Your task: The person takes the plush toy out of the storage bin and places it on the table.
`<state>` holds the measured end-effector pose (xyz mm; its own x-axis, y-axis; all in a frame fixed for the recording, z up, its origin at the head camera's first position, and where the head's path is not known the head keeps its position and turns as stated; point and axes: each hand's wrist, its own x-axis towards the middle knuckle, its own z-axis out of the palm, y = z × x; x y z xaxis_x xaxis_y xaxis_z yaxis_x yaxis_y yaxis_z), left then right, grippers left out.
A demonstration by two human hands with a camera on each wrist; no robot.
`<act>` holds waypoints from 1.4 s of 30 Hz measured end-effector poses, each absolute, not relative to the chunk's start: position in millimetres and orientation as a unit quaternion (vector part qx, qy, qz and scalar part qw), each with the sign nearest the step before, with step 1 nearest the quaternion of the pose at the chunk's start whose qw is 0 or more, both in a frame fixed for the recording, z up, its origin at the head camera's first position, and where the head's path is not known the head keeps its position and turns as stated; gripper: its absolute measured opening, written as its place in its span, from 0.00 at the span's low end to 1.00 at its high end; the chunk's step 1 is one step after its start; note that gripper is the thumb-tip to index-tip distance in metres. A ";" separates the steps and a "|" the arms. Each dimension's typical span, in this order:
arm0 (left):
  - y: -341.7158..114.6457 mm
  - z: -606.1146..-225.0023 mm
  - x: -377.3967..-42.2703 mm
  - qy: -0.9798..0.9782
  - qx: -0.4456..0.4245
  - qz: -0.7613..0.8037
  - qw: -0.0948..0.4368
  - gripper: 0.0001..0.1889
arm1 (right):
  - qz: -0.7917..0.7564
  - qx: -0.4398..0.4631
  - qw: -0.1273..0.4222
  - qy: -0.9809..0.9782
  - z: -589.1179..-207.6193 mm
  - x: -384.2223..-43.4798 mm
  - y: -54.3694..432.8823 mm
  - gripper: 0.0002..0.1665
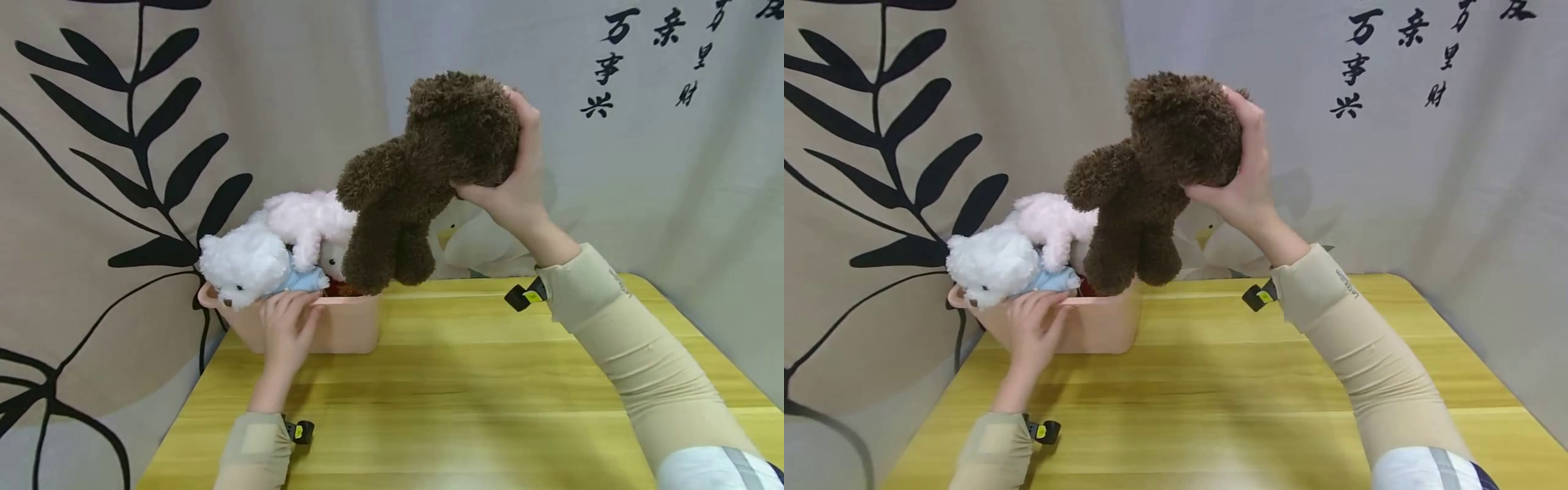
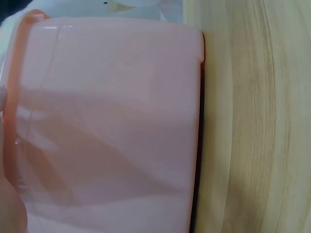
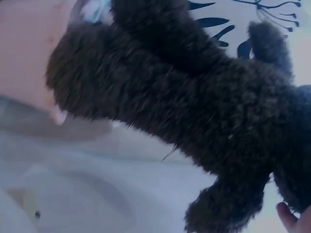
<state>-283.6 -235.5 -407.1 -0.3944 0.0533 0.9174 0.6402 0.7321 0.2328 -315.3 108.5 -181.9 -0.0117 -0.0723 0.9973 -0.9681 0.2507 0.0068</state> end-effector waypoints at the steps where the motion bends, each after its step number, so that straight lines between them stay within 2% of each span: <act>1: -237.5 -406.8 -283.1 -0.782 -0.221 -0.290 0.505 0.13 | 0.410 0.436 0.536 -0.595 -177.6 -315.7 113.1 0.53; 3: -240.6 -406.2 -282.7 -0.782 -0.218 -0.289 0.507 0.13 | 0.382 0.409 0.513 -0.651 -182.6 -320.1 119.3 0.53; 5: -242.2 -405.4 -282.6 -0.780 -0.218 -0.289 0.511 0.12 | 0.363 0.384 0.464 -0.711 -197.8 -328.5 121.8 0.55; 9: -240.3 -404.4 -282.8 -0.781 -0.221 -0.283 0.512 0.11 | 0.339 0.310 0.341 -0.820 -245.6 -348.3 120.0 0.59; 13: -236.0 -406.6 -282.5 -0.782 -0.224 -0.278 0.511 0.11 | 0.330 0.266 0.277 -0.862 -291.9 -369.0 120.4 0.58; 18: -235.3 -410.4 -282.8 -0.781 -0.222 -0.280 0.512 0.11 | 0.323 0.222 0.249 -0.885 -329.3 -390.4 122.6 0.58; 26: -235.1 -409.6 -283.4 -0.774 -0.223 -0.289 0.518 0.13 | 0.259 0.190 0.222 -0.921 -352.9 -415.5 118.0 0.60; 36: -234.7 -409.6 -286.6 -0.770 -0.219 -0.284 0.527 0.16 | 0.210 0.189 0.155 -0.947 -343.0 -431.3 101.6 0.60; 42: -235.0 -411.2 -287.0 -0.778 -0.218 -0.279 0.519 0.17 | 0.219 0.183 0.135 -0.949 -343.1 -433.1 102.6 0.60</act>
<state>-287.0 -235.0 -411.2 -0.3659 0.0489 0.9294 0.6280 0.7500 0.2078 -433.1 102.6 -343.1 -0.8965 -0.2887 0.3362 -0.4067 0.8372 -0.3656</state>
